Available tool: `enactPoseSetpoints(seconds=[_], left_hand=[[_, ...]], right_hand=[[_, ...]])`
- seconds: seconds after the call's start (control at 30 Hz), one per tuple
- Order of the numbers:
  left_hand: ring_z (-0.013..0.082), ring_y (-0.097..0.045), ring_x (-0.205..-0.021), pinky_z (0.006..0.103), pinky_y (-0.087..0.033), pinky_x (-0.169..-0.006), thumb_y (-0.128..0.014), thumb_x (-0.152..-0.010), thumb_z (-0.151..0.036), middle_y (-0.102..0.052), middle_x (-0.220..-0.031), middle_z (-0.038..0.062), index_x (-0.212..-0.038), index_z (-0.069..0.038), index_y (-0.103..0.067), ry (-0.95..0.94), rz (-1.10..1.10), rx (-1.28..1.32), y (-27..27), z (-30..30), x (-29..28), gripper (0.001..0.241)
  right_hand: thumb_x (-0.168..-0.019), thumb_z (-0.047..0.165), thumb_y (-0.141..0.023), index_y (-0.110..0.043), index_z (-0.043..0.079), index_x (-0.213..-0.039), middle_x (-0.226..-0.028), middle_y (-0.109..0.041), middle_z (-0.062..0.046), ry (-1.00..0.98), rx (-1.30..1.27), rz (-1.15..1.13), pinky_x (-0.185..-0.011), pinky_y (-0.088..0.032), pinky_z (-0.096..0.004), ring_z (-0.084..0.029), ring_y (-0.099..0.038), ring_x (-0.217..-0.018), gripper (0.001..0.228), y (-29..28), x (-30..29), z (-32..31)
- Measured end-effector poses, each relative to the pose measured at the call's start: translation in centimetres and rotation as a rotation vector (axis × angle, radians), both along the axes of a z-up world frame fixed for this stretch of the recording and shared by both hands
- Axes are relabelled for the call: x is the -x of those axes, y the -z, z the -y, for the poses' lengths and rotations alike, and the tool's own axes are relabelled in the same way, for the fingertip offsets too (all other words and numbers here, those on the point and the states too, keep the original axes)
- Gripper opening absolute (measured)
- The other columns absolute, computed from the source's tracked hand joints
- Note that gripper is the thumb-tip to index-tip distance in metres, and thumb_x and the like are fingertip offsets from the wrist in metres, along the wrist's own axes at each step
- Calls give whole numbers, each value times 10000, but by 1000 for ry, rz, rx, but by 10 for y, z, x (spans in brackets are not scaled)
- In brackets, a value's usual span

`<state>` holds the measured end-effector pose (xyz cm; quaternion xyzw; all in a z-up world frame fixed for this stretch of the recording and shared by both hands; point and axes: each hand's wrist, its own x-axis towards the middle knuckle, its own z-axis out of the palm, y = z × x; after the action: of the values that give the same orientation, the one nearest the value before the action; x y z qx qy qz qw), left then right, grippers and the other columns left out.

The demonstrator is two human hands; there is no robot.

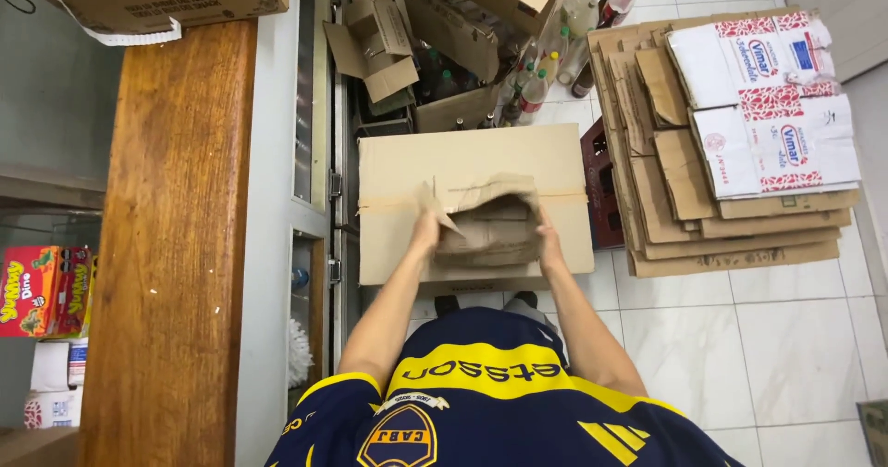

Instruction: The person breaks down cardboard boxes by hand, flattening them one at a time and stacking the flattened boxes on a pile.

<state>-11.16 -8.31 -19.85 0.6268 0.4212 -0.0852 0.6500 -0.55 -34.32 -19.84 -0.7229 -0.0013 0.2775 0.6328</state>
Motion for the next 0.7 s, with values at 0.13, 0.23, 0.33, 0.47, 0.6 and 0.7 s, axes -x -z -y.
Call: enactPoseSetpoints(seconds=[0.13, 0.23, 0.33, 0.47, 0.6, 0.7], left_hand=[[389, -450, -1478, 514, -361, -1222, -519, -863, -548, -425, -1624, 270, -1711, -45, -371, -400, 75, 224, 52, -31, 3, 997], [160, -486, -659, 293, -361, -578, -503, -951, -660, -482, -757, 11, -994, -127, -620, -345, 107, 242, -5, -26, 23, 548], [441, 44, -1699, 567, 36, -1400, -187, -1047, -857, 39, -1832, 278, -1770, -1, -30, -225, 244, 277, -18, -29, 21, 1131], [356, -587, -1377, 471, -467, -1113, -246, -1006, -947, -587, -1555, 186, -1232, -96, -592, -398, 616, 491, -1, -43, 16, 945], [187, -681, -1258, 447, -433, -998, -156, -953, -966, -748, -1237, -21, -1021, -255, -617, -346, 569, 371, -46, -55, 10, 850], [245, -632, -1292, 485, -478, -1015, -283, -1138, -725, -653, -1192, 22, -1460, -201, -546, -190, 500, 192, -53, -52, 5, 669]], right_hand=[[-836, 696, -534, -307, 240, -1758, -1736, -376, -247, 357, -390, -352, -1277, -329, -683, -492, -388, -1580, 1053, 207, -39, 69], [-864, 705, -557, -573, 202, -1619, -1539, -608, -247, 143, -360, -363, -1100, -464, -687, -483, -622, -1335, 907, 173, -3, 81], [-1017, 826, -348, -528, 171, -1631, -1638, -538, -134, 190, -369, -287, -1243, -401, -550, -380, -537, -1461, 915, 56, -14, 23], [-944, 941, -245, -662, 272, -1128, -1270, -674, 43, 238, -402, -201, -1080, -464, -404, -203, -631, -1238, 809, 16, -31, 14], [-1101, 823, -377, -206, 96, -1767, -1828, -109, -208, 248, -348, -68, -1391, -116, -569, -468, -112, -1677, 1000, -29, -38, 5], [-1139, 710, -452, -410, 153, -1640, -1526, -488, -184, 72, -313, 96, -1180, -493, -535, -403, -555, -1444, 750, -15, -48, 14]])
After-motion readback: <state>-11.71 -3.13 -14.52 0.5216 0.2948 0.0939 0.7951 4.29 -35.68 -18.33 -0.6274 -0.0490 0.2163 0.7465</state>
